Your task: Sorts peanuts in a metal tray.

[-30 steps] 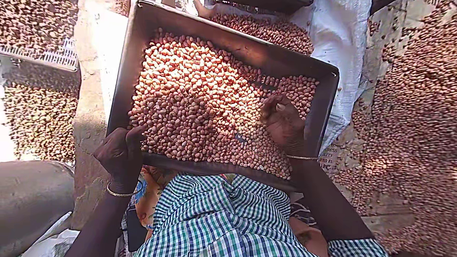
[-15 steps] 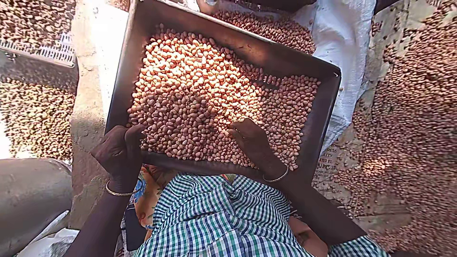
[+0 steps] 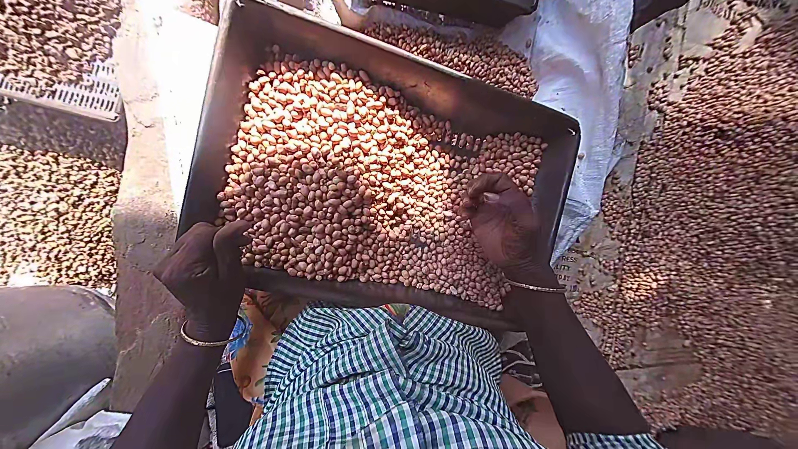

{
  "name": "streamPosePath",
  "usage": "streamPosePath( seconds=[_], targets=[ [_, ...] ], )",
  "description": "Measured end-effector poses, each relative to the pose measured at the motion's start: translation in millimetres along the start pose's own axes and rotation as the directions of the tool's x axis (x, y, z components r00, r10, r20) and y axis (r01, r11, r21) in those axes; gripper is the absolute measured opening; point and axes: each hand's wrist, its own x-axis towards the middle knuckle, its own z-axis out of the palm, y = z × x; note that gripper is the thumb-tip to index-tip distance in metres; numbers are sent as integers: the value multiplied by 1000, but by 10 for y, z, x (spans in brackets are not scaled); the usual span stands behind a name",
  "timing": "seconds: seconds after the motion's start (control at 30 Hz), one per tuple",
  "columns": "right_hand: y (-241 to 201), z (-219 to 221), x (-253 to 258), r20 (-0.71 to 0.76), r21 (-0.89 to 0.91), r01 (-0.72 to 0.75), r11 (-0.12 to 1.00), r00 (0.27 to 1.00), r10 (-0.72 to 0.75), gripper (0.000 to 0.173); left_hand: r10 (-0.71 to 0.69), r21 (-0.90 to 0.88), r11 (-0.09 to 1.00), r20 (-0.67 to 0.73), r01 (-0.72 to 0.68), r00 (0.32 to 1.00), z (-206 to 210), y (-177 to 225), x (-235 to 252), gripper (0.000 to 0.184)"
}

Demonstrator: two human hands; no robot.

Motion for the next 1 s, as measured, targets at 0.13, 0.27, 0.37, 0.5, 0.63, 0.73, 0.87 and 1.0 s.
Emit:
streamPosePath(
  seconds=[0.13, 0.27, 0.37, 0.5, 0.63, 0.73, 0.87, 1.0],
  targets=[
    [-7, 261, 25, 2, -677, -37, 735, 999, 52, 15, -8, 30, 1000, 9, 8, 1000, 2, 18, -3, 51],
    [-95, -10, 283, -292, -528, -20, 849, 943, -159, 5, -18, 40, 999, -2, 18, 1000, 1, 31, -5, 49],
    [-217, -245, 389, -264, -629, -67, 775, 956, -132, 10, 13, 34, 999, 20, -14, 1000, -1, 24, 17, 50],
    [-168, -62, 518, -100, -881, -44, 472, 990, -95, 20, 12, 36, 999, 37, -13, 999, -3, 66, 19, 51],
    [20, -53, 790, 2, -939, 84, 332, 971, -240, 23, 2, 37, 999, 35, -3, 999, -14, 73, 16, 51],
    [117, -74, 909, 129, -964, 175, 198, 965, -227, 22, 12, 21, 1000, 26, -13, 1000, -3, 60, 16, 50],
    [58, -115, 936, -20, -829, 107, 549, 975, -221, 16, 15, 29, 999, 0, -15, 1000, 9, 95, 27, 52],
    [-72, -59, 858, -212, -33, -34, 999, 977, 26, 23, 30, 29, 999, -11, -29, 999, 14, 107, 34, 52]
  ],
)
